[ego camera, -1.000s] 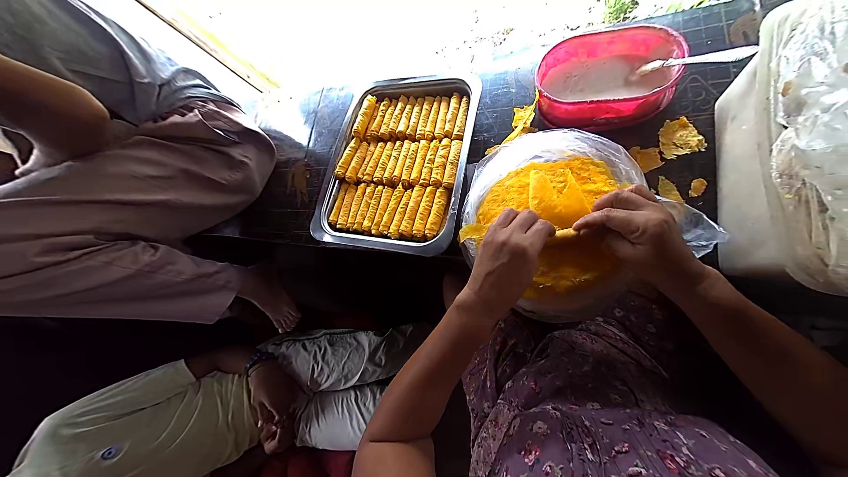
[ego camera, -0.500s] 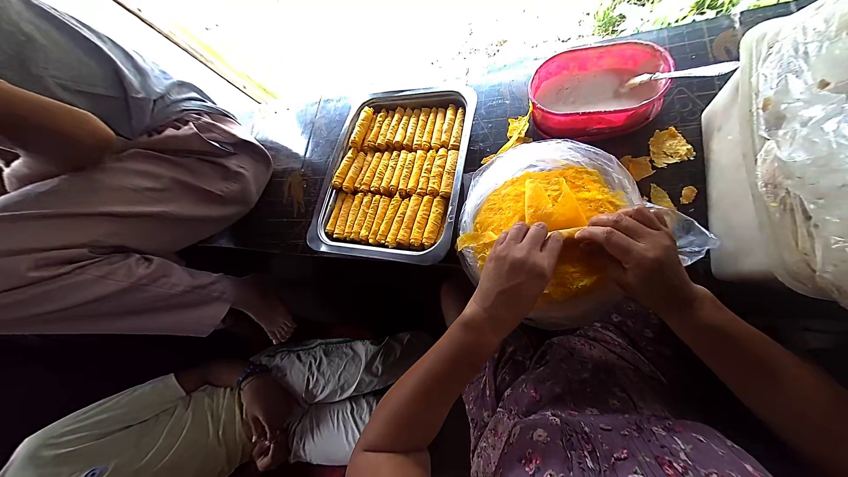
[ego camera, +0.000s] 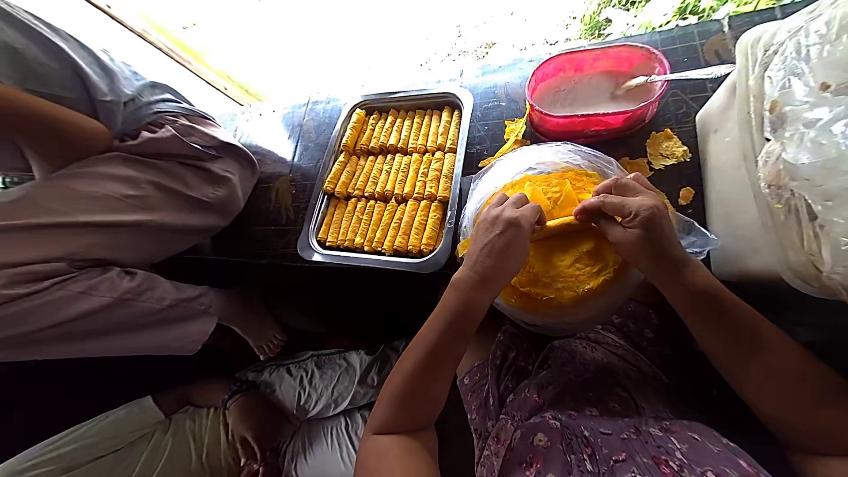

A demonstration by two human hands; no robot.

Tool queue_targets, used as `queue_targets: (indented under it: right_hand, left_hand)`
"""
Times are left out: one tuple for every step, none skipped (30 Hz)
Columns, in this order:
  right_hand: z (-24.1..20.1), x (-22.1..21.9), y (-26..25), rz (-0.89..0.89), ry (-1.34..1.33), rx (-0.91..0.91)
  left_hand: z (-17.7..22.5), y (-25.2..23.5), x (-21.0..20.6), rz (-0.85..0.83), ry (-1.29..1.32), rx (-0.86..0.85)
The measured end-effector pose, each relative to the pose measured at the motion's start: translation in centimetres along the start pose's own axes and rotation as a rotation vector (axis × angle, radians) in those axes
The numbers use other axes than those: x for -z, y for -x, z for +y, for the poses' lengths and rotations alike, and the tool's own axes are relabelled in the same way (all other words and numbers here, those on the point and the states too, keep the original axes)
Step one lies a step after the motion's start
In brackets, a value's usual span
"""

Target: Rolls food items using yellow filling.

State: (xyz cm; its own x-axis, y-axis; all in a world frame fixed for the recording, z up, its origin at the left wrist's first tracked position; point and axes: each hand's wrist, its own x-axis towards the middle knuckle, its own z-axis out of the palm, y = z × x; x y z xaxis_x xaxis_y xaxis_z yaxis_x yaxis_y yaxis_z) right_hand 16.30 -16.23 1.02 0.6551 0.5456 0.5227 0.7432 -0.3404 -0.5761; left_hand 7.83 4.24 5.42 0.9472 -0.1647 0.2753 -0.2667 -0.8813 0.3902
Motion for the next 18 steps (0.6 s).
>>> queue_targets:
  right_hand:
    - [0.0, 0.0, -0.1, -0.006, 0.016, 0.003]
    - [-0.1, 0.1, -0.4, -0.017, 0.027, 0.005]
    - [-0.1, 0.4, -0.8, -0.036, 0.033, 0.003]
    - [-0.1, 0.6, -1.3, -0.057, 0.038, -0.007]
    - [-0.1, 1.0, -2.2, -0.074, 0.046, -0.028]
    - [-0.1, 1.3, -3.3, -0.085, 0.065, -0.065]
    - [0.2, 1.5, -4.6, -0.080, 0.089, -0.111]
    - [0.6, 1.5, -6.0, -0.068, 0.133, -0.152]
    - [1.1, 1.4, -7.5, -0.058, 0.200, -0.190]
    - [1.8, 1.2, -9.0, -0.079, 0.276, -0.244]
    - [2.4, 0.9, -10.3, -0.125, 0.346, -0.315]
    - [3.0, 0.4, -11.6, -0.183, 0.406, -0.391]
    - [3.5, 0.0, -12.7, -0.249, 0.446, -0.463]
    - [3.8, -0.5, -13.7, -0.324, 0.479, -0.529]
    - [4.0, -0.8, -14.6, -0.400, 0.516, -0.584]
    - [4.3, -1.0, -15.3, -0.459, 0.547, -0.615]
    - [4.5, -1.1, -15.7, -0.499, 0.564, -0.627]
    - [4.6, -1.0, -15.9, -0.507, 0.553, -0.622]
  left_hand:
    - [0.0, -0.1, -0.1, 0.003, 0.004, -0.016]
    - [0.0, -0.2, -0.3, 0.006, 0.011, -0.041]
    - [0.1, -0.3, -0.4, 0.013, 0.019, -0.073]
    - [0.3, -0.3, -0.6, 0.024, 0.020, -0.108]
    - [0.4, -0.2, -0.8, 0.034, 0.005, -0.139]
    - [0.6, -0.1, -1.0, 0.038, -0.018, -0.158]
    - [0.7, 0.0, -1.1, 0.044, -0.048, -0.171]
    - [0.8, 0.1, -1.2, 0.049, -0.080, -0.180]
    - [0.8, 0.1, -1.3, 0.048, -0.107, -0.181]
    - [0.8, 0.1, -1.3, 0.040, -0.124, -0.176]
    - [0.8, 0.0, -1.3, 0.031, -0.131, -0.171]
    - [0.8, -0.1, -1.3, 0.021, -0.134, -0.167]
    - [0.9, -0.3, -1.3, 0.012, -0.137, -0.169]
    - [1.0, -0.3, -1.1, 0.005, -0.141, -0.175]
    - [1.1, -0.3, -0.9, -0.004, -0.147, -0.183]
    - [1.4, -0.1, -0.7, -0.017, -0.148, -0.189]
    - [1.7, 0.4, -0.4, -0.034, -0.144, -0.193]
    - [2.0, 1.0, -0.1, -0.052, -0.138, -0.193]
